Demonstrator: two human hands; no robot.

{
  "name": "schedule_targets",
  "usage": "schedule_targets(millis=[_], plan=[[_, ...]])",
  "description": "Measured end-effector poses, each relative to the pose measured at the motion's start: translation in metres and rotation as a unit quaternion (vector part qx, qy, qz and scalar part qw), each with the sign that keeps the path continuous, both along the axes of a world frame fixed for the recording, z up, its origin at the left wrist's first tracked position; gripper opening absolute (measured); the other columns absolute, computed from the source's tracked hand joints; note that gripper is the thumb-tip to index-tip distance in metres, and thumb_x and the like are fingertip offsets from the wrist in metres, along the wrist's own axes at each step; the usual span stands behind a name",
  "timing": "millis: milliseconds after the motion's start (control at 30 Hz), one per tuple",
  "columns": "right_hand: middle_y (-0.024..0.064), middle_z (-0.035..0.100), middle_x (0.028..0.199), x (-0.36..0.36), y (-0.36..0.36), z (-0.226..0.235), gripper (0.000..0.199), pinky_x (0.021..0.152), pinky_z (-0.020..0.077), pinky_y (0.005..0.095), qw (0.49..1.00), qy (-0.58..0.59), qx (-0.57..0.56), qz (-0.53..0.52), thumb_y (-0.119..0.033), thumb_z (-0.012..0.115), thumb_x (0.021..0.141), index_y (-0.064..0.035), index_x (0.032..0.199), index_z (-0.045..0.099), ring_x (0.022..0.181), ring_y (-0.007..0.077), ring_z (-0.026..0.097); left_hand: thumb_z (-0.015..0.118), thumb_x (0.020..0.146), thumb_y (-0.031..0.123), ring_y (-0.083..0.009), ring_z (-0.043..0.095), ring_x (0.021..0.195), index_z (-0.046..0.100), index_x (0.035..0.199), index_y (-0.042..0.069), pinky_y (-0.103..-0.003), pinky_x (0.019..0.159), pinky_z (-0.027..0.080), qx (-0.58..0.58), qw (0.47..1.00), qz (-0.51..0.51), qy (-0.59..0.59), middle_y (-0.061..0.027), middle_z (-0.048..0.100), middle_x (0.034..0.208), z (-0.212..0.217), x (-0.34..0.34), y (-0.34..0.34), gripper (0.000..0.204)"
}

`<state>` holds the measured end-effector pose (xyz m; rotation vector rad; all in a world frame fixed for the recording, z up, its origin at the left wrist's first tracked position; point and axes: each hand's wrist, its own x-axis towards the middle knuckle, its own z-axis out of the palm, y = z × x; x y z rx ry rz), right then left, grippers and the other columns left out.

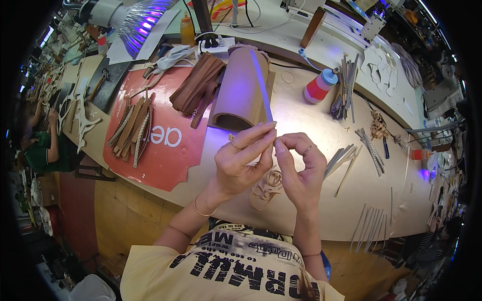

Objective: The person repeatedly picks up thin strips of material, bends them into loops, and places them on the table. They also gather and align multiple straight strips, occasionally moving them aside or stacking them. The workspace contains various tools and materials, and other workers are visible in the background.

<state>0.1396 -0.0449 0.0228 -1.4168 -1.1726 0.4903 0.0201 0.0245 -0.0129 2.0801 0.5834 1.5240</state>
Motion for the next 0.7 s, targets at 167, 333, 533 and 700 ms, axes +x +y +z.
schedule_targets(millis=[167, 333, 533, 700], plan=[[0.005, 0.067, 0.083, 0.001, -0.001, 0.0, 0.007, 0.085, 0.0376, 0.033, 0.999, -0.042, -0.003, -0.019, -0.011, 0.068, 0.085, -0.0036, 0.086, 0.069, 0.076, 0.0174, 0.061, 0.069, 0.077, -0.007, -0.0268, 0.071, 0.095, 0.069, 0.109, -0.004, -0.032, 0.082, 0.059, -0.035, 0.999, -0.019, 0.002, -0.0169, 0.068, 0.114, 0.001, 0.0, -0.004, 0.031], [0.0041, 0.066, 0.083, 0.0, 0.0, 0.0, 0.009, 0.088, 0.036, 0.0347, 0.993, -0.114, 0.005, -0.043, -0.015, 0.069, 0.084, -0.0057, 0.085, 0.067, 0.075, 0.0175, 0.06, 0.068, 0.08, -0.004, -0.0254, 0.071, 0.093, 0.071, 0.107, -0.003, -0.032, 0.081, 0.058, -0.093, 0.995, -0.04, 0.011, -0.016, 0.069, 0.111, 0.006, -0.003, -0.003, 0.027], [0.0051, 0.066, 0.084, -0.004, -0.001, 0.002, 0.01, 0.087, 0.0389, 0.0329, 0.997, -0.07, -0.001, -0.025, -0.012, 0.067, 0.086, -0.0024, 0.089, 0.068, 0.076, 0.0165, 0.06, 0.064, 0.085, -0.002, -0.0238, 0.07, 0.093, 0.072, 0.106, -0.003, -0.03, 0.083, 0.055, -0.146, 0.988, -0.046, 0.015, -0.0171, 0.07, 0.109, 0.01, -0.007, -0.001, 0.022], [0.0086, 0.067, 0.09, -0.003, -0.004, 0.002, 0.013, 0.081, 0.0471, 0.0286, 0.992, 0.12, -0.033, 0.028, -0.005, 0.063, 0.09, 0.0047, 0.098, 0.069, 0.083, 0.0139, 0.061, 0.067, 0.081, -0.006, -0.0244, 0.072, 0.09, 0.071, 0.106, -0.003, -0.031, 0.077, 0.059, -0.069, 0.997, -0.025, 0.011, -0.0173, 0.069, 0.111, 0.004, -0.005, 0.0, 0.026]])
